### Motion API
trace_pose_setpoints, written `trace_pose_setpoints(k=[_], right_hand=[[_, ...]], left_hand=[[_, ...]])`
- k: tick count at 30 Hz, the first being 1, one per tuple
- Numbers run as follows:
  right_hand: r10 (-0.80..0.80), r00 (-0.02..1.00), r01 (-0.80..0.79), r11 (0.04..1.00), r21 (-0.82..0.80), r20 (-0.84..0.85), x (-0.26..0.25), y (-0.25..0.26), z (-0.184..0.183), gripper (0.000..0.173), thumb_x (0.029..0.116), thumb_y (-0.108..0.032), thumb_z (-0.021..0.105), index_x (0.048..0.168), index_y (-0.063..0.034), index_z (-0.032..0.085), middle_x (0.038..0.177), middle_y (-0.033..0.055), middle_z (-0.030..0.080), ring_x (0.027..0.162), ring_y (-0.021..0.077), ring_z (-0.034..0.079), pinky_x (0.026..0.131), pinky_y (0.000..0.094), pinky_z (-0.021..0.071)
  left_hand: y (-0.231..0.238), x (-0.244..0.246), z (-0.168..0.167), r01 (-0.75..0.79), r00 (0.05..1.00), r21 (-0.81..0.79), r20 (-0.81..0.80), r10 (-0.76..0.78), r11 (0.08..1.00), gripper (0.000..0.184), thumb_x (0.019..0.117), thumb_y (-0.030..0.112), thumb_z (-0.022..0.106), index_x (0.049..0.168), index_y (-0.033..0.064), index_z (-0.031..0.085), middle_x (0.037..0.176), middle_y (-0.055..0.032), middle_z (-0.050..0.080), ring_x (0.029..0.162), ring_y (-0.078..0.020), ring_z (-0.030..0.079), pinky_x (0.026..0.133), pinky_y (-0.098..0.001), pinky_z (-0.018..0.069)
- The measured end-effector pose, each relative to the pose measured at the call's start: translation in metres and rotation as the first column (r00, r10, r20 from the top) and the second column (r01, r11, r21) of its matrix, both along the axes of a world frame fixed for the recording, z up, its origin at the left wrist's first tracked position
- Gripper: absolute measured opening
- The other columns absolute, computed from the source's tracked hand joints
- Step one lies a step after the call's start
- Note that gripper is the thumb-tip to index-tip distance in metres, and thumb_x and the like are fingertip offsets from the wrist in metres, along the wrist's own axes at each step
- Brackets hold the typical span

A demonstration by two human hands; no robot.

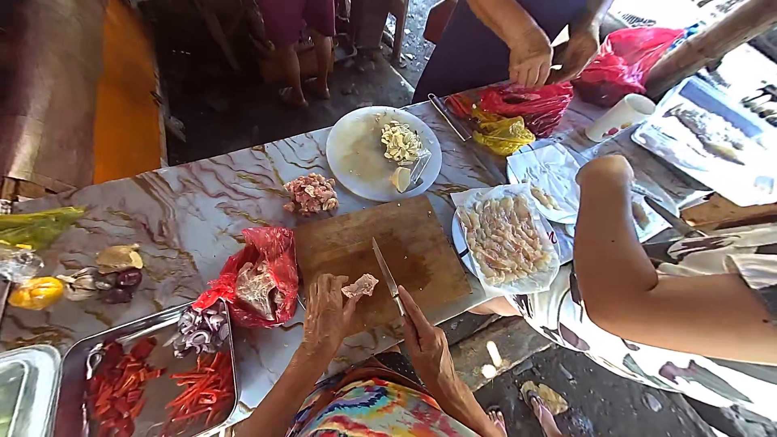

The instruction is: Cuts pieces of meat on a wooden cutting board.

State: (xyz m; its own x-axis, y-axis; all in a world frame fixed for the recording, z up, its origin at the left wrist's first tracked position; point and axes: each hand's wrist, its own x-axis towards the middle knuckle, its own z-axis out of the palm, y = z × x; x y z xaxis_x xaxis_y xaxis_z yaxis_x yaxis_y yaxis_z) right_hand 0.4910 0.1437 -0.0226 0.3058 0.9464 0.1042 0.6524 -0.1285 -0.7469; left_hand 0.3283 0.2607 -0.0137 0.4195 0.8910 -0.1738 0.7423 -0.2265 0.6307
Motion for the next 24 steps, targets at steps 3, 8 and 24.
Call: trace_pose_setpoints(k=[3,8,24], right_hand=[[-0.05,0.997,0.051,0.998,0.022,-0.052,-0.001,-0.002,-0.002,0.049,0.0998,-0.011,0.048,0.146,0.0027,0.052,0.065,0.0088,0.062,0.043,0.012,0.047,0.044,0.0286,0.0448],[-0.094,0.992,0.095,0.995,0.005,-0.084,0.008,-0.007,-0.003,0.048,0.1,-0.008,0.048,0.147,0.0038,0.051,0.063,0.0092,0.06,0.043,0.0129,0.049,0.044,0.0294,0.0452],[-0.071,0.996,0.072,0.997,0.015,-0.052,-0.003,-0.011,-0.009,0.047,0.1001,-0.01,0.049,0.145,0.0025,0.054,0.065,0.0096,0.063,0.044,0.0136,0.049,0.045,0.0291,0.0454]], left_hand=[[0.008,0.014,0.003,0.121,0.993,-0.026,-0.012,-0.121,0.992,0.045,0.0945,0.016,0.069,0.134,-0.0047,0.062,0.134,-0.0316,0.059,0.127,-0.0497,0.054,0.108,-0.0558,0.0433],[0.039,0.056,0.021,0.31,0.856,-0.303,-0.323,-0.403,0.901,0.041,0.0987,0.01,0.06,0.135,-0.0082,0.055,0.141,-0.0294,0.05,0.136,-0.0441,0.046,0.112,-0.0479,0.039],[-0.018,-0.008,-0.02,-0.059,0.972,0.089,0.234,0.036,0.994,0.038,0.0892,0.008,0.071,0.123,-0.0087,0.065,0.131,-0.0314,0.06,0.12,-0.0471,0.06,0.102,-0.0544,0.0486]])
